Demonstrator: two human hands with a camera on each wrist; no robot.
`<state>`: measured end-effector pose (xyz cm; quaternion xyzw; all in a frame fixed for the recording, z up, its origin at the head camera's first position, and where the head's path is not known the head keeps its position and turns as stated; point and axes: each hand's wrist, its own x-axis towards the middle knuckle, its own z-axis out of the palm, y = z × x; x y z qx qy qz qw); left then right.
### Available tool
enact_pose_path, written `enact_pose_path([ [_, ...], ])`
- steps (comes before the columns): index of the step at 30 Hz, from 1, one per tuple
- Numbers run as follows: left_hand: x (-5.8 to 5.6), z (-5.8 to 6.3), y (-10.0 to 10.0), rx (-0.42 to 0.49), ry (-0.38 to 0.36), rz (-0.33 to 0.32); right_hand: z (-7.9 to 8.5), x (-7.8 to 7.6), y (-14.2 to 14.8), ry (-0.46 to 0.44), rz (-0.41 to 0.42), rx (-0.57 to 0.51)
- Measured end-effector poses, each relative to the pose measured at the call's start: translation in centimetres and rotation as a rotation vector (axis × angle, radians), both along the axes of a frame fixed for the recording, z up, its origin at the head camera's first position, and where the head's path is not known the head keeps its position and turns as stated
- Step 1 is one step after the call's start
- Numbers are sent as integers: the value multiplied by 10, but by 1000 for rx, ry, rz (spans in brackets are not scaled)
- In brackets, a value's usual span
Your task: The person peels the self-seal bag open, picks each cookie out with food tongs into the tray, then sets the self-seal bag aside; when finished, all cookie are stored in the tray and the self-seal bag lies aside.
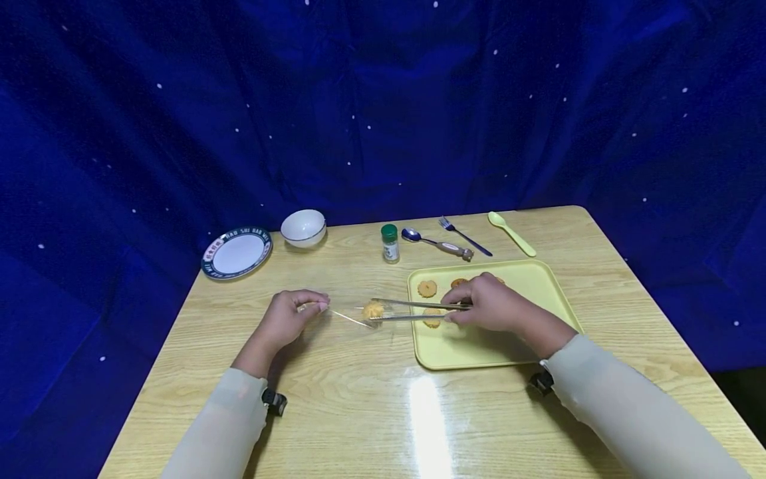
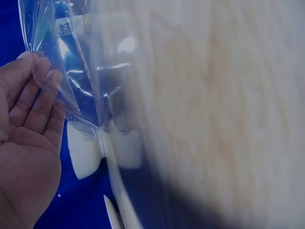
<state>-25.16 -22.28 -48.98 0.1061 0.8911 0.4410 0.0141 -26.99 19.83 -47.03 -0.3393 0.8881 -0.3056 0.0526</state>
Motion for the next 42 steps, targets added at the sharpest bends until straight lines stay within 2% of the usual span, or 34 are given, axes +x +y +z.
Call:
enact_pose_path([
  [20,1,2,-5,-22,-11,14,9,39,112,109,-193,27],
  [29,-1,1,-4,-24,-1,17,5,60,163,72,-341,53],
  [34,-1,0,-5,-10,2,20,2,66,179,120,-383,41],
  [42,-1,-1,-5,-6,-6,15,-6,71,195,65,-407,41],
])
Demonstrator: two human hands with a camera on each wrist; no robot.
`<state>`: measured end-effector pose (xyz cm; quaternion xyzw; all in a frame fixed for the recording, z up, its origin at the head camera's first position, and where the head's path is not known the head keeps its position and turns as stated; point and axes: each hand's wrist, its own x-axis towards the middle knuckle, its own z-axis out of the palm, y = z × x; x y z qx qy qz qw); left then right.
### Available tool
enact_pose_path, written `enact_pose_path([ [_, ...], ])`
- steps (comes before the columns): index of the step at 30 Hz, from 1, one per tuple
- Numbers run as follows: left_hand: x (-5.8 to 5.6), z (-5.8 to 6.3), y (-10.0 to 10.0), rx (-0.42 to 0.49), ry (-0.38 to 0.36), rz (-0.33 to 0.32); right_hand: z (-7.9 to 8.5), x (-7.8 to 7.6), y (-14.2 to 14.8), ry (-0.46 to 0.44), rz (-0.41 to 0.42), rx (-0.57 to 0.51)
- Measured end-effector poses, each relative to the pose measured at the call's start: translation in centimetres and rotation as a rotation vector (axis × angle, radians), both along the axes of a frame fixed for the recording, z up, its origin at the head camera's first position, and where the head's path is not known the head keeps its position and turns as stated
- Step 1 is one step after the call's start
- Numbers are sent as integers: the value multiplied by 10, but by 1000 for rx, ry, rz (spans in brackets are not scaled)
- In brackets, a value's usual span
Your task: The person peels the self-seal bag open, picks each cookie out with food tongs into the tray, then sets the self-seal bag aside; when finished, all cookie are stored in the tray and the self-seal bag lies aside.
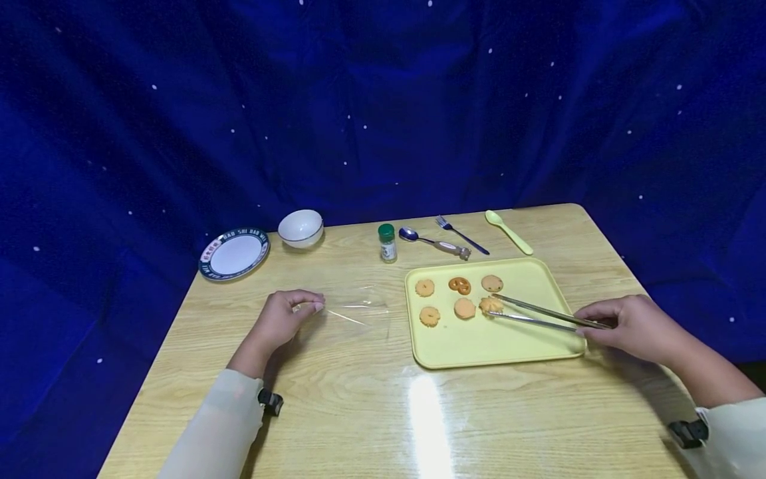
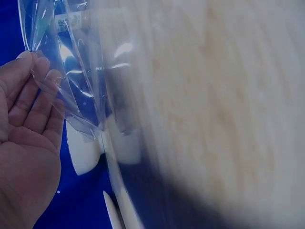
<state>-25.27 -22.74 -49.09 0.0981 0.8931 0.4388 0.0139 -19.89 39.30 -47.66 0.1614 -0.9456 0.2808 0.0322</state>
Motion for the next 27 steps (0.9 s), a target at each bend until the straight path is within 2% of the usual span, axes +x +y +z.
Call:
enact_pose_path([
  [18,0,2,-1,-6,-3,3,-11,2,6,3,-11,-17],
  [27,1,2,0,-8,-12,6,-14,4,8,-56,-25,-38],
])
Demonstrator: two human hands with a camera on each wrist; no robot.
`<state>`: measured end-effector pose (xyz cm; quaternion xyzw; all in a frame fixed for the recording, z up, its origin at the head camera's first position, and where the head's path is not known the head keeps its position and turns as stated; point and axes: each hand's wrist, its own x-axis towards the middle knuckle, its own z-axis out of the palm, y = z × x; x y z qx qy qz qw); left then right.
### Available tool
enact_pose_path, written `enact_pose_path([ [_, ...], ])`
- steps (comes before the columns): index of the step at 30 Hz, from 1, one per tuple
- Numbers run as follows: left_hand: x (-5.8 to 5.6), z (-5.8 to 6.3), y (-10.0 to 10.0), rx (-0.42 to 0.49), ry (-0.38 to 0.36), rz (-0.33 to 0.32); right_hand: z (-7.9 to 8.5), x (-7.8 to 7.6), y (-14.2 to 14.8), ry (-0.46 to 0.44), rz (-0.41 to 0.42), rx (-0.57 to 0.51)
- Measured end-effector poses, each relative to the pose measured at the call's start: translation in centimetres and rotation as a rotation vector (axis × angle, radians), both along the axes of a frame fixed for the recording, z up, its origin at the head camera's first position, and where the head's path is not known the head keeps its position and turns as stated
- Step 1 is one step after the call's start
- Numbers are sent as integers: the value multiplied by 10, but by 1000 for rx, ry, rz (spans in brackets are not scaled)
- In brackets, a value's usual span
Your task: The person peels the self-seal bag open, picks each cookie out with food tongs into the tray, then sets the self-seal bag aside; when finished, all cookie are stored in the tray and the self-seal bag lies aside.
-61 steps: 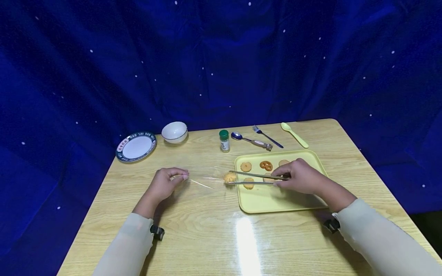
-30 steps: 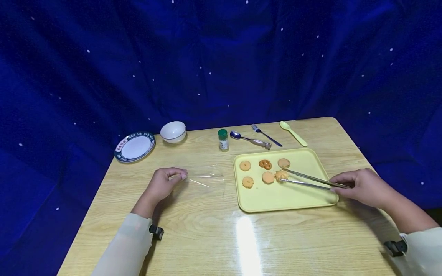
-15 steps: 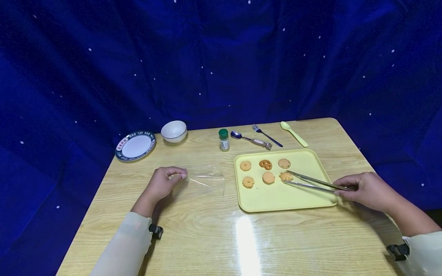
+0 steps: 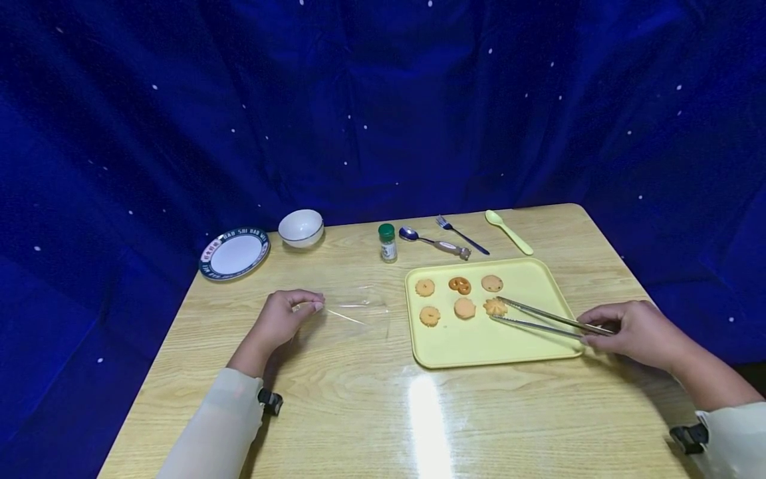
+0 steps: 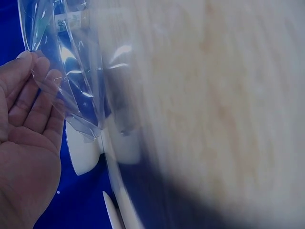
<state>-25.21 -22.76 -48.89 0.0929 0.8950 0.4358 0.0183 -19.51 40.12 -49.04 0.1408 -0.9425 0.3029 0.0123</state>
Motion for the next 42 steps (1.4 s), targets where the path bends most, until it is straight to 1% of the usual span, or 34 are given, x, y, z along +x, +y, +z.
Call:
enact_pose_path([
  [4,0,-1,1,0,6,-5,-1,0,1,-20,9,6],
  [9,0,-1,1,3,4,-2,0,2,0,-4,12,2],
  [15,0,-1,1,-4,6,-4,0,1,5,9,16,-43],
  [19,-1,-1,0,2,14,-6,1,0,11,10,-5,-70],
  [22,-1,0,0,2,7,-6,1,-2,15,42,-57,-49],
  [29,-1,-1,0,-8,6,1,-5,-10,22,177,-233,87],
  [33,-1,-1,0,1,-5,0,-9,-13,22,206,-304,119],
  [38,0,1,1,7,-14,8,-10,-16,21,200,-376,139],
  [42,-1,0,0,1,-21,15,-10,-18,21,147,-419,169],
])
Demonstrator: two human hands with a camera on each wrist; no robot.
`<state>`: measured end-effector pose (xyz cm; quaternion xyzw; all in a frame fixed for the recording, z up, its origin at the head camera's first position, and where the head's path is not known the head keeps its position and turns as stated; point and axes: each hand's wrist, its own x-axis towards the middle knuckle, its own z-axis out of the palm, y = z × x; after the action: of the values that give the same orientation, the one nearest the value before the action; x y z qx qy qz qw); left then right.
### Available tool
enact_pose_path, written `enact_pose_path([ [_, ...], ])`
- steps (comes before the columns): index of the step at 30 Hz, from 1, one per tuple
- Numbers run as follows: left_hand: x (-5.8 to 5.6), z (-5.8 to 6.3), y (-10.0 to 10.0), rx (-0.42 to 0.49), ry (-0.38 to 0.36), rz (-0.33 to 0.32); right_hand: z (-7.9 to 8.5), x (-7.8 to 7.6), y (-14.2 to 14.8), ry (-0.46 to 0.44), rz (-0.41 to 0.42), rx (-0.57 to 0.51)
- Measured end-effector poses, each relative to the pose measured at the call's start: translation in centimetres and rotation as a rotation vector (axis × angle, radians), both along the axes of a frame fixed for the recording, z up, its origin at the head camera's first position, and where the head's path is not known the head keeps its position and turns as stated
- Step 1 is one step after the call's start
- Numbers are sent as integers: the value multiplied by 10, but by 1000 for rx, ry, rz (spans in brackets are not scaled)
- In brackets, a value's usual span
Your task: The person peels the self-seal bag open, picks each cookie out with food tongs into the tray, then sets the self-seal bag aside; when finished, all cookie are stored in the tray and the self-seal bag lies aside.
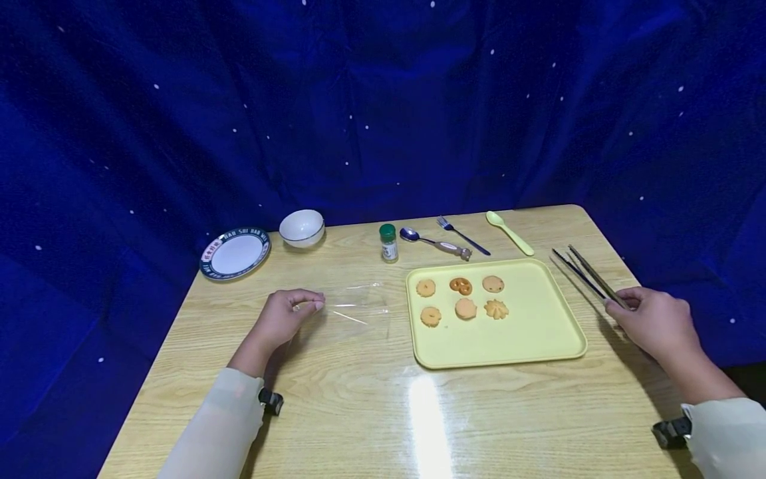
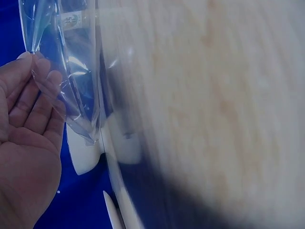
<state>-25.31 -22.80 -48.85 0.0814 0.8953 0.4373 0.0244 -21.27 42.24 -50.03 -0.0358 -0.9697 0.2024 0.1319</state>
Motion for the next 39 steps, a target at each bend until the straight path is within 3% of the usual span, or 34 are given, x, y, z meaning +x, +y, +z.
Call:
enact_pose_path([
  [11,0,0,1,1,7,-5,-4,-6,2,-123,-75,15],
  [23,1,1,3,-3,-1,-12,0,-8,-1,-159,-68,84],
  [29,-2,-2,6,-67,1,-16,0,-7,0,-195,-79,82],
  [39,-2,-5,12,-306,87,-73,0,-8,1,-206,-78,94],
])
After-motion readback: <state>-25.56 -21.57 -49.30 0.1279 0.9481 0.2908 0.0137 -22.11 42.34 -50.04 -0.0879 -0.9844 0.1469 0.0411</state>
